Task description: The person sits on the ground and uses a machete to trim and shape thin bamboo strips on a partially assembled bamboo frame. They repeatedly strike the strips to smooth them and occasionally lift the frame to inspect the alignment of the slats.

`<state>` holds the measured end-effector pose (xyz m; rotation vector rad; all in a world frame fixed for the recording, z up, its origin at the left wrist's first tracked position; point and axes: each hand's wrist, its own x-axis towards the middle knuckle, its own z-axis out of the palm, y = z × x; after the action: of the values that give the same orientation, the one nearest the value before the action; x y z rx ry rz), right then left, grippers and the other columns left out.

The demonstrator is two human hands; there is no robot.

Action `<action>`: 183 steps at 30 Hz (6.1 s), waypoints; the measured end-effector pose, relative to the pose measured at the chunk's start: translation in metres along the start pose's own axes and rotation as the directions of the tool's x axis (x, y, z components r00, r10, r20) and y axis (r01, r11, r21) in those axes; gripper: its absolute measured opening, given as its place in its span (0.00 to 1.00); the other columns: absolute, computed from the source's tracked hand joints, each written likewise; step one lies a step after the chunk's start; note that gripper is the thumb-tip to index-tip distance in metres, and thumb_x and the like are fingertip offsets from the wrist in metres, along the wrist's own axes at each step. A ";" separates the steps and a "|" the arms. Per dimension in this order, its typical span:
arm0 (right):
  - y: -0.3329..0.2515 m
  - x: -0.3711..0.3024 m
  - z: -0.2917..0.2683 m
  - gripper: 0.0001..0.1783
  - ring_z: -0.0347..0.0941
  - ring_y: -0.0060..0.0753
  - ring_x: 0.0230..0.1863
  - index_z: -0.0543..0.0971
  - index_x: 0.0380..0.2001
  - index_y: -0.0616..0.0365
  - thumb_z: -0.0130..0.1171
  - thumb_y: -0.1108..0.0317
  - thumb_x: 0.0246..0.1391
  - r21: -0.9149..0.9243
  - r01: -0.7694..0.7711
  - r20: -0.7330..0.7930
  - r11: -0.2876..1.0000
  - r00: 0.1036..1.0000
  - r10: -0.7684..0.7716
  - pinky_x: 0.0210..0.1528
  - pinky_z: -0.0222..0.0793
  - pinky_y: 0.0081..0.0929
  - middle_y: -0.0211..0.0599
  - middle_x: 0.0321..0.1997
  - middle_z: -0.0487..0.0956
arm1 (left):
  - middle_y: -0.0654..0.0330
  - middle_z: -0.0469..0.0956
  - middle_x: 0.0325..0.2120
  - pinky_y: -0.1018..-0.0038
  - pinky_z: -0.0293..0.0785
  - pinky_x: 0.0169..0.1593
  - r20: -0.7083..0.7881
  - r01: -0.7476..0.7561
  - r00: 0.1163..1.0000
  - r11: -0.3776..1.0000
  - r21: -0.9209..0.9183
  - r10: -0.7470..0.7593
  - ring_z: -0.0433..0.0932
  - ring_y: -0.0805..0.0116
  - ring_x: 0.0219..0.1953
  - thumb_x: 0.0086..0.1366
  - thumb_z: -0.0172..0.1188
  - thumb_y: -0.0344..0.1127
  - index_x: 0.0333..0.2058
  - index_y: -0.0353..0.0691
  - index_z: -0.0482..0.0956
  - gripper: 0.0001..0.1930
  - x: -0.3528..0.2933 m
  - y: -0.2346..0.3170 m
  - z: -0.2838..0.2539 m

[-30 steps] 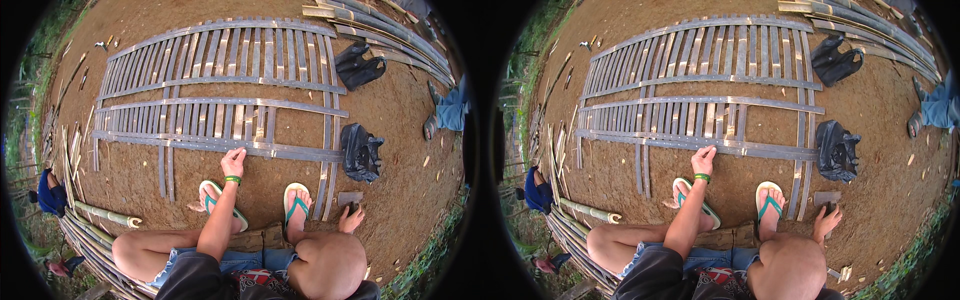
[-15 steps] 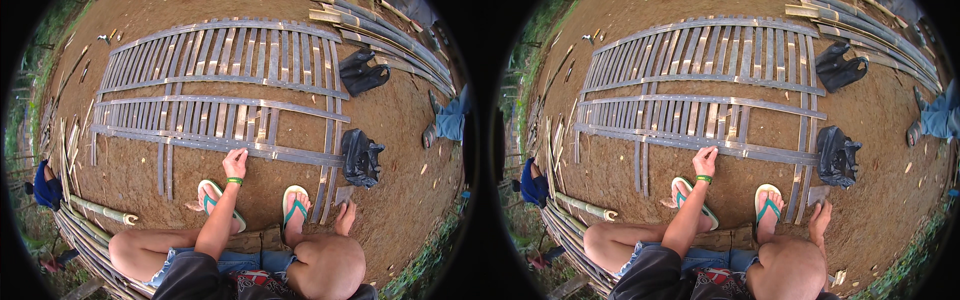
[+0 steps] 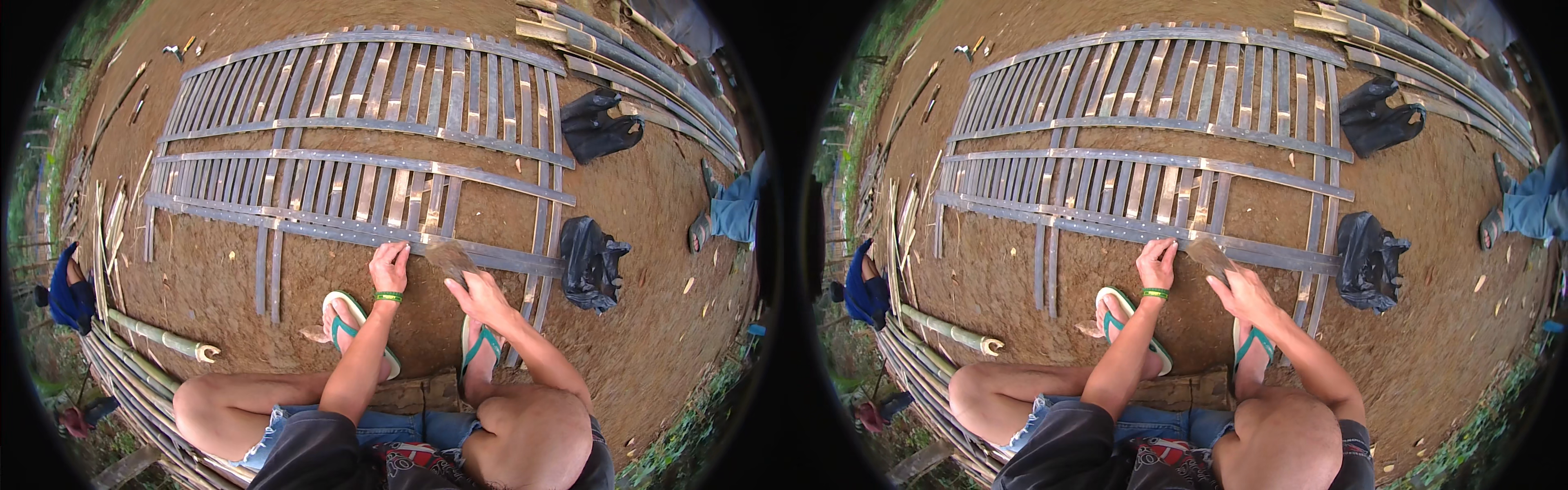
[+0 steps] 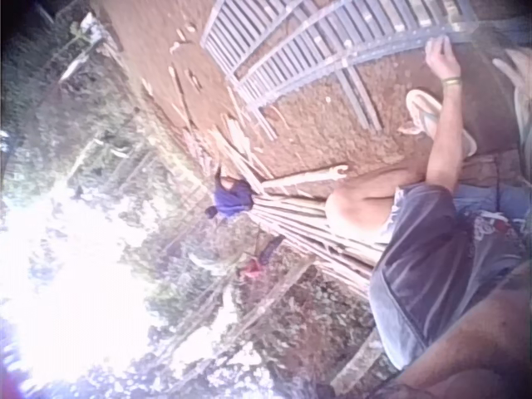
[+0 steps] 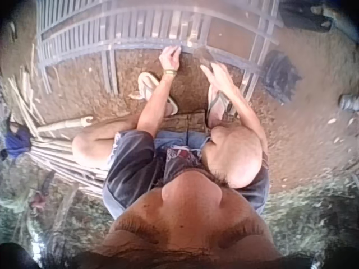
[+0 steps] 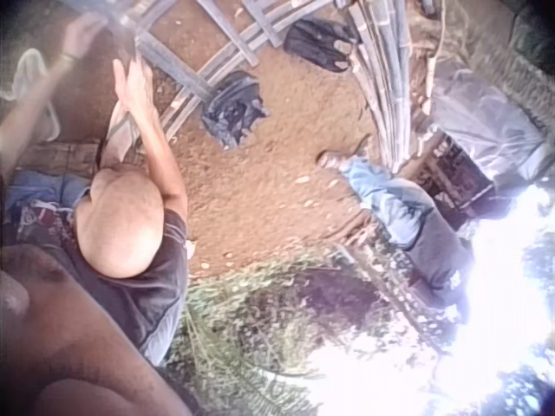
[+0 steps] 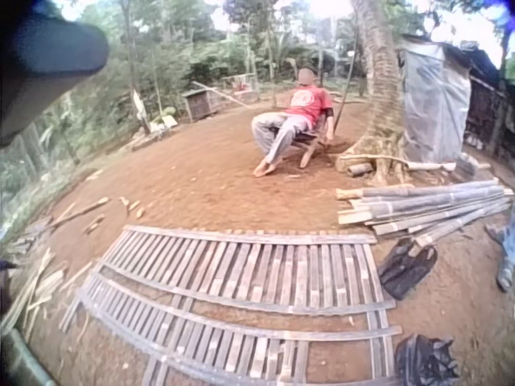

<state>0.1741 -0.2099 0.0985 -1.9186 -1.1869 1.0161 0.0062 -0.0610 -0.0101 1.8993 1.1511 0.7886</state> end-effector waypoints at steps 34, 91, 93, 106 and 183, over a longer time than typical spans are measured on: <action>-0.011 0.053 0.030 0.26 0.80 0.75 0.38 0.71 0.62 0.61 0.57 0.56 0.69 -0.268 -0.051 0.052 0.962 0.996 0.067 0.40 0.78 0.61 0.66 0.33 0.82 | 0.54 0.82 0.33 0.63 0.77 0.44 -0.124 -0.010 0.992 1.000 0.000 0.010 0.81 0.53 0.37 0.59 0.70 0.22 0.37 0.36 0.86 0.07 -0.017 0.001 0.007; -0.013 0.035 0.042 0.22 0.81 0.72 0.30 0.73 0.51 0.72 0.53 0.59 0.70 -0.395 -0.091 0.062 0.914 0.990 0.126 0.35 0.79 0.60 0.65 0.25 0.81 | 0.58 0.50 0.78 0.35 0.41 0.76 0.300 -0.171 0.951 0.690 0.703 -0.070 0.47 0.51 0.79 0.73 0.53 0.60 0.75 0.62 0.61 0.34 0.053 -0.029 -0.032; -0.015 0.038 0.043 0.22 0.81 0.72 0.30 0.72 0.51 0.72 0.54 0.59 0.70 -0.384 -0.137 0.049 0.913 0.985 0.168 0.35 0.79 0.60 0.65 0.25 0.81 | 0.58 0.50 0.78 0.35 0.41 0.76 0.288 -0.164 0.955 0.688 0.707 -0.068 0.46 0.51 0.80 0.73 0.52 0.60 0.75 0.62 0.60 0.35 0.055 -0.030 -0.034; -0.028 0.041 0.030 0.23 0.80 0.72 0.32 0.73 0.53 0.72 0.57 0.60 0.69 -0.336 -0.101 0.006 0.936 0.994 0.110 0.34 0.79 0.59 0.65 0.31 0.82 | 0.56 0.45 0.79 0.33 0.37 0.76 0.376 -0.181 0.918 0.706 0.684 -0.129 0.42 0.49 0.80 0.75 0.50 0.58 0.77 0.59 0.54 0.36 0.058 -0.029 -0.037; 0.081 -0.008 0.071 0.10 0.76 0.48 0.44 0.82 0.36 0.60 0.65 0.64 0.60 -0.421 -0.010 -0.284 0.907 0.951 -0.121 0.47 0.72 0.43 0.41 0.39 0.77 | 0.53 0.72 0.52 0.46 0.54 0.72 0.670 -0.548 0.712 0.761 0.347 0.208 0.68 0.50 0.60 0.49 0.75 0.60 0.60 0.48 0.77 0.41 0.038 0.041 0.010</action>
<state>0.1434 -0.2387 -0.0010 -2.2528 -1.3433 0.4257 0.0471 -0.0419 0.0235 2.6559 0.5674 -0.0019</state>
